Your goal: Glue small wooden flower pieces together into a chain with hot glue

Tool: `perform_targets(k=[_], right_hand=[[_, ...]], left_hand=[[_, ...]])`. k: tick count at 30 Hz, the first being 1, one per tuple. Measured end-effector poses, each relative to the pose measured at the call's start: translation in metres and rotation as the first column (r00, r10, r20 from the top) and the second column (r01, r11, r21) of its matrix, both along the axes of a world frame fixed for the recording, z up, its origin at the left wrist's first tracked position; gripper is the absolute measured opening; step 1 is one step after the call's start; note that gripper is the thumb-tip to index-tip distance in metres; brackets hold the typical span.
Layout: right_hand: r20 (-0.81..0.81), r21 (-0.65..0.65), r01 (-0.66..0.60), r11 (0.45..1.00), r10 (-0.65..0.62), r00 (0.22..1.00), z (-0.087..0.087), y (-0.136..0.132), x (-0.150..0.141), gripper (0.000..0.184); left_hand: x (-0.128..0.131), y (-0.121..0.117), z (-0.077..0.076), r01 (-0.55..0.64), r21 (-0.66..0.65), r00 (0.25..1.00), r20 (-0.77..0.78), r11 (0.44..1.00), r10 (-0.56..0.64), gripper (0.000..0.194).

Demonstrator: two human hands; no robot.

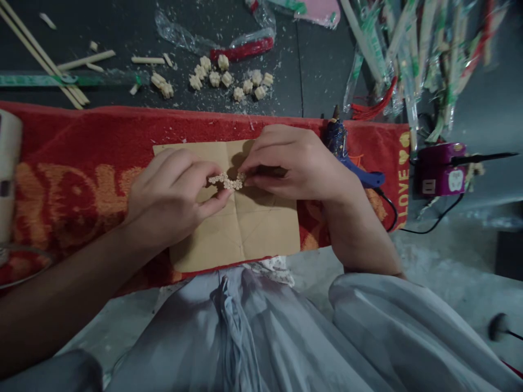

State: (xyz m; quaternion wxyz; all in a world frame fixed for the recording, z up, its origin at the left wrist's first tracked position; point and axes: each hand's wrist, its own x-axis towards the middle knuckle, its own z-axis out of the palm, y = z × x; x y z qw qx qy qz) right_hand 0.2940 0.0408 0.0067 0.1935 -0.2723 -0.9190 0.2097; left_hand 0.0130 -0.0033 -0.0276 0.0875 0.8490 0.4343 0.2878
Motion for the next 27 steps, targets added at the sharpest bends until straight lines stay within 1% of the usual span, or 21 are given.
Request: perform_targets(k=[4,7,12,15,18,21,24,27], right_hand=[[-0.004,-0.084,0.033,0.996,-0.034,0.999,-0.001,0.002,0.004,0.023],[-0.006,-0.105,0.048,0.993,-0.049,0.999,-0.001,0.002,0.005,0.022],[0.078,-0.041,0.103,0.994,-0.099,0.992,0.000,-0.001,0.000,0.021],[0.120,0.013,0.095,0.995,-0.096,0.988,0.000,-0.003,-0.002,0.022],[0.155,0.024,0.085,0.996,-0.088,0.984,0.000,-0.003,-0.004,0.025],[0.139,0.037,0.074,0.997,-0.078,0.987,-0.002,-0.003,-0.005,0.027],[0.094,0.034,0.069,0.997,-0.072,0.993,-0.004,-0.003,-0.006,0.023],[0.074,0.039,0.070,0.997,-0.072,0.995,-0.005,-0.003,-0.007,0.024]], left_hand=[[0.000,-0.001,0.002,-0.006,-0.043,1.000,0.001,0.999,0.006,0.012],[0.000,0.000,0.002,-0.014,-0.055,0.999,0.028,0.998,0.015,0.014],[-0.001,0.001,0.002,-0.016,-0.066,1.000,-0.005,0.998,0.016,0.017],[-0.002,0.001,0.000,-0.009,-0.079,1.000,0.012,0.997,0.010,0.012],[-0.002,0.001,0.000,-0.021,-0.110,1.000,-0.007,0.994,0.021,0.010],[-0.001,0.001,0.001,-0.028,-0.098,0.999,-0.029,0.995,0.025,0.010],[0.000,0.002,0.003,-0.010,-0.066,0.999,-0.038,0.998,0.008,0.016],[0.000,0.003,0.003,0.000,-0.037,0.999,-0.034,0.999,-0.001,0.020]])
